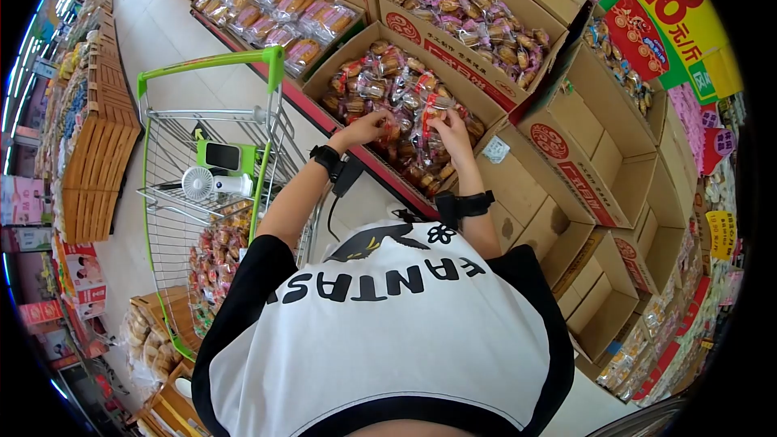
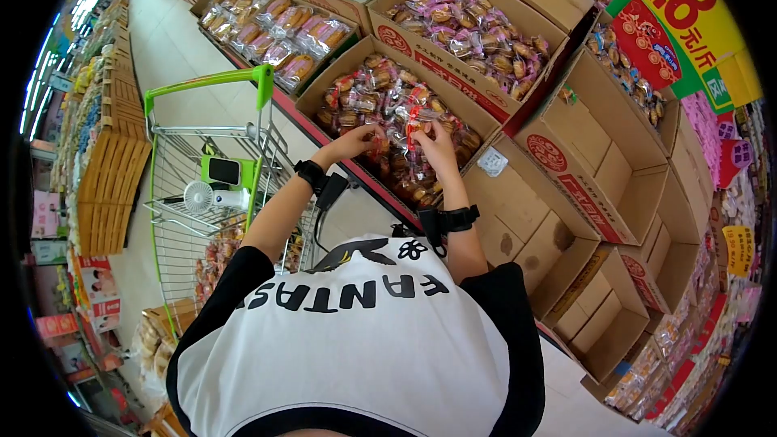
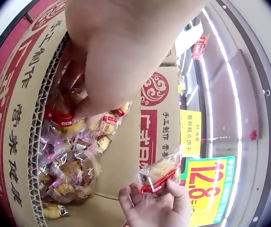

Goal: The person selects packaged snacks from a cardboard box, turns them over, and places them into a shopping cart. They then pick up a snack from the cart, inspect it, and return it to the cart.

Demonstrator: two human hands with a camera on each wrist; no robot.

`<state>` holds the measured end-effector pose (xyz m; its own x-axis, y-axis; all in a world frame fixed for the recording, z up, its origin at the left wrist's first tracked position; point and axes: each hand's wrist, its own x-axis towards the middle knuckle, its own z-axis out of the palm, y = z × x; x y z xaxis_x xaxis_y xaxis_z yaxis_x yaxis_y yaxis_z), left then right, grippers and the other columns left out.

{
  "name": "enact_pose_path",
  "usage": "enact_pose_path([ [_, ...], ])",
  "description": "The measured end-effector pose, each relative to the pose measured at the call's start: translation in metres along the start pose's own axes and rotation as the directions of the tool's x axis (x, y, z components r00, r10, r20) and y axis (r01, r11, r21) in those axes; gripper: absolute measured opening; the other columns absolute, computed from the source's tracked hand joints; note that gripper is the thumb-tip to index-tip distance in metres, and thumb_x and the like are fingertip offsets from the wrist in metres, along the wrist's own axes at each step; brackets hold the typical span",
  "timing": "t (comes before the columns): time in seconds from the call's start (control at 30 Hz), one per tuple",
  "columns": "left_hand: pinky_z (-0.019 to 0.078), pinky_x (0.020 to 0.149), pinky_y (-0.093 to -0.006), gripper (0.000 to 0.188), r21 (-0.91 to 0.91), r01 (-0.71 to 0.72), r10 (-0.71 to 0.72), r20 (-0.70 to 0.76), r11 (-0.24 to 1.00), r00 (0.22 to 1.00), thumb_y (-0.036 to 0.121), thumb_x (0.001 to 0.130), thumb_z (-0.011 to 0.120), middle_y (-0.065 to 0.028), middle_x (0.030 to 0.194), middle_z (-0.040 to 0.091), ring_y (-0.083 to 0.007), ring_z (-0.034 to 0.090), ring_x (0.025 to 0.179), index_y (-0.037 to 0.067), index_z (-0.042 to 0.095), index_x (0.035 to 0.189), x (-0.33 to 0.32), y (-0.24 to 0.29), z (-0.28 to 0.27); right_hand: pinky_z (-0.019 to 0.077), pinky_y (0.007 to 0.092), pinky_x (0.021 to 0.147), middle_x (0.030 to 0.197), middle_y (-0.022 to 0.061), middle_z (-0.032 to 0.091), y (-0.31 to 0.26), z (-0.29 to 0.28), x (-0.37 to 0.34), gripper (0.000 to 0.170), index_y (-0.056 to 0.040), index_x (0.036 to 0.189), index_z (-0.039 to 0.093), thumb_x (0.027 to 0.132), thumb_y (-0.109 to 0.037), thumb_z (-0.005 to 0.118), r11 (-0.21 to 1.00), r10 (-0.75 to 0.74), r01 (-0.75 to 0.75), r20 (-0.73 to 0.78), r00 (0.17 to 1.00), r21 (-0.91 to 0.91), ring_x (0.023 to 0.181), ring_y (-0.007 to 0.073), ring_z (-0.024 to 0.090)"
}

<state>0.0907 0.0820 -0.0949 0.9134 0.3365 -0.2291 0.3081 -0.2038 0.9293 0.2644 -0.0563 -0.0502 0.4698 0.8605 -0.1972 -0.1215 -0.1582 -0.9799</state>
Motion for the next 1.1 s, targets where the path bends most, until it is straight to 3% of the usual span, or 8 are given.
enact_pose_path([
  [0.17, 0.0379, 0.065, -0.0220, 0.039, -0.200, 0.169, -0.193, -0.103, 0.965, 0.976, 0.006, 0.080, 0.048, -0.0024, 0.079, 0.049, -0.0083, 0.046, 0.075, 0.014, 0.038, 0.117, -0.017, 0.045, -0.005, 0.0355, 0.0242, 0.060, 0.073, 0.0015, 0.044, 0.001, 0.002, -0.001, 0.023, -0.0048, 0.080, 0.044, 0.071, -0.020, 0.059, 0.994, 0.037, -0.028, 0.086, 0.996, -0.110, 0.064, 0.0103, 0.040],
  [0.27, 0.0376, 0.064, -0.0209, 0.044, -0.374, 0.086, -0.183, -0.232, 0.923, 0.955, 0.006, 0.079, 0.051, -0.0028, 0.079, 0.047, -0.0088, 0.047, 0.074, 0.013, 0.036, 0.120, -0.018, 0.046, -0.003, 0.0396, 0.0242, 0.063, 0.077, 0.0031, 0.049, 0.013, 0.006, 0.004, 0.025, -0.0046, 0.085, 0.047, 0.072, -0.020, 0.061, 0.977, -0.159, 0.160, 0.017, 0.987, -0.139, 0.068, 0.0108, 0.047],
  [0.33, 0.0382, 0.064, -0.0211, 0.044, -0.266, 0.019, -0.106, -0.314, 0.964, 0.943, 0.005, 0.079, 0.051, -0.0026, 0.079, 0.047, -0.0089, 0.047, 0.074, 0.011, 0.035, 0.120, -0.016, 0.037, -0.003, 0.0403, 0.0224, 0.072, 0.093, 0.0052, 0.053, -0.002, 0.007, -0.003, 0.043, -0.0055, 0.112, 0.044, 0.073, -0.011, 0.061, 0.999, 0.000, 0.008, 0.186, 0.983, -0.039, 0.082, 0.0111, 0.051],
  [0.37, 0.0389, 0.064, -0.0212, 0.045, -0.150, -0.039, -0.022, -0.385, 0.988, 0.923, 0.004, 0.078, 0.052, -0.0024, 0.079, 0.046, -0.0090, 0.048, 0.074, 0.010, 0.035, 0.120, -0.014, 0.031, -0.003, 0.0427, 0.0240, 0.069, 0.088, 0.0063, 0.054, -0.011, 0.009, -0.008, 0.042, -0.0044, 0.104, 0.045, 0.069, -0.013, 0.066, 0.993, 0.005, -0.030, 0.224, 0.975, 0.110, 0.079, 0.0114, 0.053],
  [0.47, 0.0409, 0.065, -0.0219, 0.044, -0.160, -0.157, 0.070, -0.449, 0.975, 0.891, 0.003, 0.078, 0.053, -0.0023, 0.080, 0.047, -0.0091, 0.049, 0.074, 0.007, 0.036, 0.118, -0.022, 0.044, 0.007, 0.0429, 0.0242, 0.069, 0.087, 0.0062, 0.054, -0.014, 0.014, -0.011, 0.045, -0.0044, 0.105, 0.043, 0.068, -0.012, 0.068, 0.998, -0.035, 0.022, 0.280, 0.959, 0.051, 0.079, 0.0112, 0.052],
  [0.63, 0.0436, 0.068, -0.0224, 0.039, -0.362, -0.256, 0.052, -0.486, 0.896, 0.872, -0.003, 0.075, 0.053, -0.0043, 0.087, 0.051, -0.0108, 0.051, 0.078, 0.004, 0.040, 0.111, -0.052, 0.079, 0.018, 0.0440, 0.0244, 0.067, 0.083, 0.0050, 0.054, -0.027, 0.030, -0.019, 0.048, -0.0055, 0.105, 0.041, 0.065, -0.006, 0.069, 0.992, -0.060, 0.014, 0.365, 0.929, 0.128, 0.077, 0.0121, 0.052],
  [0.93, 0.0437, 0.076, -0.0250, 0.036, -0.213, -0.306, 0.137, -0.569, 0.928, 0.811, -0.003, 0.075, 0.050, -0.0063, 0.100, 0.048, -0.0119, 0.047, 0.091, 0.001, 0.040, 0.110, -0.113, 0.106, 0.016, 0.0424, 0.0235, 0.065, 0.084, 0.0010, 0.052, -0.041, 0.057, -0.032, 0.046, -0.0068, 0.101, 0.044, 0.063, -0.002, 0.070, 0.984, -0.175, 0.129, 0.517, 0.838, 0.123, 0.076, 0.0096, 0.050],
  [1.1, 0.0426, 0.077, -0.0258, 0.043, -0.143, -0.272, 0.126, -0.626, 0.952, 0.770, 0.005, 0.070, 0.062, -0.0063, 0.101, 0.048, -0.0134, 0.047, 0.093, 0.004, 0.043, 0.108, -0.144, 0.125, 0.019, 0.0428, 0.0232, 0.069, 0.091, 0.0023, 0.052, -0.060, 0.073, -0.039, 0.043, -0.0071, 0.098, 0.043, 0.063, 0.000, 0.068, 0.984, -0.177, 0.137, 0.623, 0.762, 0.112, 0.083, 0.0102, 0.050],
])
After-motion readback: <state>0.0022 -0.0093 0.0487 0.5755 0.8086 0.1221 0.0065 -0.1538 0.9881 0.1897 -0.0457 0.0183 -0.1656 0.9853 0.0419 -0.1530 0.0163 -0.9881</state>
